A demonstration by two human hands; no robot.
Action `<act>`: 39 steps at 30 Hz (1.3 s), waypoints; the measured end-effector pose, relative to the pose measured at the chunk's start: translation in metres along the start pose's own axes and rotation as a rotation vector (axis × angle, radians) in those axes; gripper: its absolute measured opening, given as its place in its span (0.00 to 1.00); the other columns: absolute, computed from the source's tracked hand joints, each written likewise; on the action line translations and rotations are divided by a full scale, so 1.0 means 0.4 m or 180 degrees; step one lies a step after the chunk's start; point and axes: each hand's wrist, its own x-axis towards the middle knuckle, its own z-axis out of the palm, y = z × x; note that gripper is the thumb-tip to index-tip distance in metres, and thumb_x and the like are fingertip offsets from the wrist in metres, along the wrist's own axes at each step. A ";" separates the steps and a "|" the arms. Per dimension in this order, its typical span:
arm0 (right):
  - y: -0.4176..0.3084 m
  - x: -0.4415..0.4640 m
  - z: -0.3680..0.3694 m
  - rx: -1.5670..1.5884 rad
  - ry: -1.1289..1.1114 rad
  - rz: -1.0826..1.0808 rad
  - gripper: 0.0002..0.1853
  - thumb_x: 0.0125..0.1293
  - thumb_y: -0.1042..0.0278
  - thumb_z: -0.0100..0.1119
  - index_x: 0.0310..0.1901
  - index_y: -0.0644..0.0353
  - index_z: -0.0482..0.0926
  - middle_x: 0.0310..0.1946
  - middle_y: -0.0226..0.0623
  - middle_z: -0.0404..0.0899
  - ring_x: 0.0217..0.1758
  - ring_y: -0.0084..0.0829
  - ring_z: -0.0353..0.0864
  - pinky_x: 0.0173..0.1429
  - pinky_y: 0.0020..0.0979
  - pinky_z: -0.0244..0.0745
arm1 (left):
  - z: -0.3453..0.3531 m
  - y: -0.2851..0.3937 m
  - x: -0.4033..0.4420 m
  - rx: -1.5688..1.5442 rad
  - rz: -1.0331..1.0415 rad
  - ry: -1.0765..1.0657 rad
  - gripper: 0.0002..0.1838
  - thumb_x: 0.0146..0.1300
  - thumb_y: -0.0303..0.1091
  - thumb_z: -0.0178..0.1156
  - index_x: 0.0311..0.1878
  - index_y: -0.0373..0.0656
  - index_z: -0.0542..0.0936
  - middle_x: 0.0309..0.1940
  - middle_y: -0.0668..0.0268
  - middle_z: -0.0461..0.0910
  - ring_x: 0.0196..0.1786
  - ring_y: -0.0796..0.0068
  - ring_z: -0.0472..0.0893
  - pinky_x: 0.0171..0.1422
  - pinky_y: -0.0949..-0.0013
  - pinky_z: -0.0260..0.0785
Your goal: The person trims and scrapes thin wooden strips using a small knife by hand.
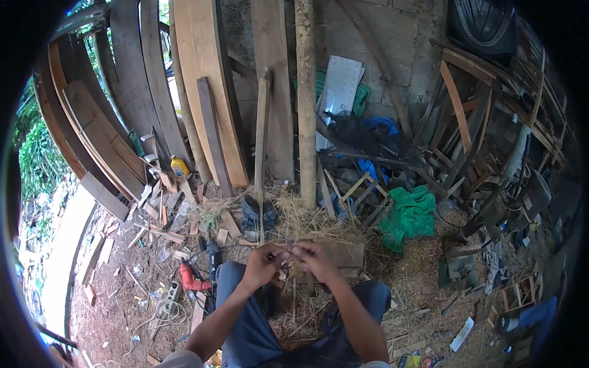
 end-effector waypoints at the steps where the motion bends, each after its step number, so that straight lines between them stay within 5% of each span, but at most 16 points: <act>1: 0.010 0.005 0.010 0.0300 0.0015 -0.0023 0.11 0.68 0.66 0.56 0.44 0.65 0.78 0.24 0.25 0.70 0.21 0.14 0.60 0.23 0.19 0.54 | -0.002 0.000 0.005 -0.0010 -0.0002 0.0000 0.08 0.56 0.31 0.66 0.36 0.37 0.82 0.28 0.59 0.80 0.30 0.70 0.79 0.37 0.69 0.69; 3: 0.026 0.026 -0.011 0.0339 0.0068 -0.0116 0.11 0.68 0.66 0.56 0.44 0.65 0.78 0.24 0.25 0.70 0.20 0.14 0.60 0.23 0.19 0.54 | -0.011 -0.002 0.003 0.0263 0.0135 -0.0105 0.06 0.59 0.29 0.65 0.38 0.37 0.82 0.28 0.66 0.80 0.25 0.82 0.76 0.29 0.74 0.70; 6: 0.004 0.036 -0.052 0.0429 0.0315 -0.0211 0.11 0.68 0.67 0.56 0.44 0.66 0.78 0.24 0.26 0.70 0.20 0.14 0.59 0.23 0.20 0.54 | -0.016 0.012 -0.016 0.0215 0.0212 -0.0053 0.08 0.57 0.31 0.66 0.35 0.37 0.82 0.29 0.59 0.81 0.29 0.70 0.79 0.37 0.69 0.70; 12: -0.002 0.037 -0.058 0.0346 0.0698 -0.0164 0.12 0.67 0.65 0.57 0.43 0.66 0.79 0.24 0.25 0.71 0.18 0.14 0.59 0.21 0.20 0.53 | -0.065 -0.015 -0.053 0.0165 0.0279 -0.0053 0.07 0.57 0.31 0.66 0.35 0.37 0.83 0.29 0.59 0.82 0.30 0.70 0.80 0.37 0.68 0.70; 25: -0.013 0.067 -0.143 -0.0124 0.1715 -0.0578 0.12 0.66 0.61 0.59 0.43 0.61 0.81 0.22 0.23 0.71 0.17 0.14 0.60 0.20 0.19 0.53 | -0.203 -0.071 -0.102 -0.0094 0.0159 -0.0020 0.06 0.62 0.29 0.62 0.37 0.35 0.81 0.22 0.68 0.78 0.22 0.81 0.76 0.27 0.76 0.67; 28: 0.003 0.045 -0.061 -0.0116 0.1360 -0.0357 0.12 0.66 0.63 0.58 0.45 0.62 0.79 0.23 0.24 0.72 0.18 0.14 0.61 0.20 0.19 0.54 | -0.186 -0.075 -0.087 -0.0474 -0.0196 0.0149 0.07 0.63 0.30 0.61 0.39 0.35 0.80 0.23 0.68 0.78 0.22 0.82 0.74 0.28 0.76 0.65; 31: 0.016 0.045 -0.011 -0.1641 0.0980 -0.0555 0.12 0.68 0.66 0.54 0.48 0.64 0.76 0.27 0.30 0.77 0.25 0.18 0.72 0.29 0.23 0.66 | -0.139 -0.085 -0.036 -0.1515 -0.0675 0.0096 0.07 0.64 0.28 0.60 0.43 0.36 0.79 0.28 0.66 0.79 0.29 0.80 0.77 0.33 0.76 0.68; 33: 0.038 0.054 0.000 -0.1681 0.1065 -0.0662 0.12 0.69 0.65 0.53 0.48 0.64 0.76 0.28 0.30 0.78 0.27 0.19 0.73 0.32 0.23 0.67 | -0.107 -0.109 0.011 -0.2589 -0.1134 0.0146 0.08 0.64 0.25 0.58 0.45 0.37 0.77 0.33 0.64 0.79 0.35 0.77 0.78 0.38 0.73 0.72; 39: 0.040 0.063 0.029 -0.1970 0.1126 -0.0981 0.14 0.71 0.62 0.49 0.47 0.64 0.76 0.26 0.31 0.76 0.27 0.21 0.72 0.34 0.24 0.66 | -0.056 -0.154 0.096 -0.2973 -0.1079 0.0216 0.05 0.63 0.24 0.58 0.42 0.38 0.76 0.36 0.65 0.78 0.38 0.72 0.80 0.44 0.69 0.76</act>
